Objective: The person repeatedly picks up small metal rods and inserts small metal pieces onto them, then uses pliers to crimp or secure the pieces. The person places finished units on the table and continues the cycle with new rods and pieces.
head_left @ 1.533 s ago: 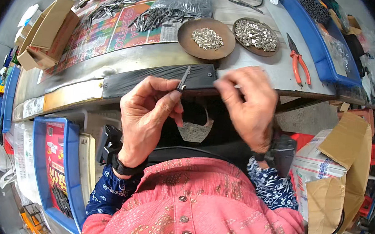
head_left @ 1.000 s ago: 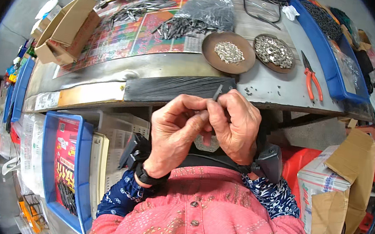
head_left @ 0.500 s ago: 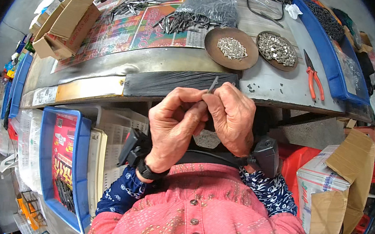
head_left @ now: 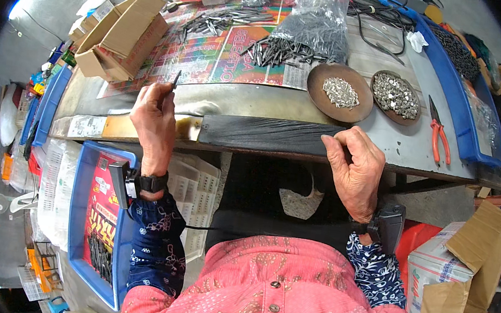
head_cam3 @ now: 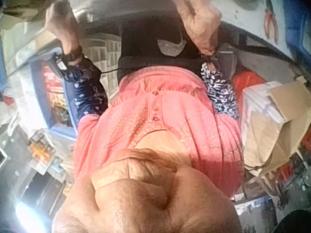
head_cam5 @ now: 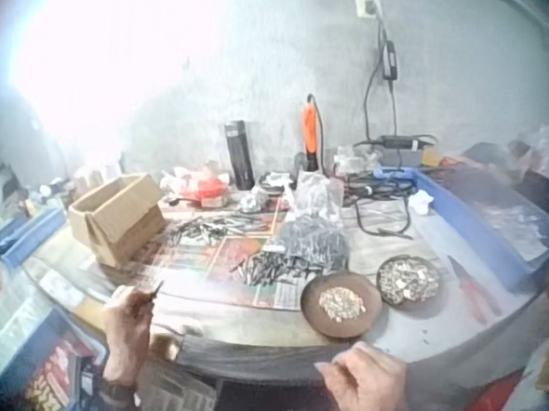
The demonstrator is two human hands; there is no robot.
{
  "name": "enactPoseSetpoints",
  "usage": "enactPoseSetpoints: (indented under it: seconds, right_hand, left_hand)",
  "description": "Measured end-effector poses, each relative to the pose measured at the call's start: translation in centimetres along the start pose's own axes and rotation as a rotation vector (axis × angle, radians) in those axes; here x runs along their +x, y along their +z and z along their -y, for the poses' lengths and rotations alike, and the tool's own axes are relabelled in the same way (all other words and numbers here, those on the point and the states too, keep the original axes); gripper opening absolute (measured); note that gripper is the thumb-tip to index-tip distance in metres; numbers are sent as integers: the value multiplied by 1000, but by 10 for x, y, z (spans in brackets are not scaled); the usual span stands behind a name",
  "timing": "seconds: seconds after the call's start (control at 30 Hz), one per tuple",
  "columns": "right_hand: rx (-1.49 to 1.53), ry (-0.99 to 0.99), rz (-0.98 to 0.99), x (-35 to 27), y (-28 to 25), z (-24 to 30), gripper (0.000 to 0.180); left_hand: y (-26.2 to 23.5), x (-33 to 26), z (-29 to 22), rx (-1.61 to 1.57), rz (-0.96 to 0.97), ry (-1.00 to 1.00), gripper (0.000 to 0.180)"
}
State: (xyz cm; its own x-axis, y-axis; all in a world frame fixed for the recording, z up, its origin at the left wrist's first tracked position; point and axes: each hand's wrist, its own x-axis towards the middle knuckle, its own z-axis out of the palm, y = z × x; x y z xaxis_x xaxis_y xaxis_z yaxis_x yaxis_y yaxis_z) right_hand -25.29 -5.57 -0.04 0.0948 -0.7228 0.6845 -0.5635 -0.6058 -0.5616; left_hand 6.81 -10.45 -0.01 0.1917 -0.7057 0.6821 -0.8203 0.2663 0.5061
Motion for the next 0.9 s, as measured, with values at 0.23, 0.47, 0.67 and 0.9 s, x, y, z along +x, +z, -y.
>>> enactPoseSetpoints:
  seconds: [0.23, 0.47, 0.67, 0.9]
  right_hand:
    - [12, 13, 2, 3, 2, -9, 20]
    - [84, 56, 17, 4, 4, -18, 20]
    - [108, 51, 24, 3, 5, -22, 20]
    - [112, 8, 60, 3, 1, -25, 23]
  left_hand:
    - [4, 28, 39, 350, 56, 109, 11]
    - [10, 63, 47, 486, 124, 157, 10]
    - [48, 120, 55, 187, 236, 21, 33]
    - [114, 170, 94, 455, 344, 12, 66]
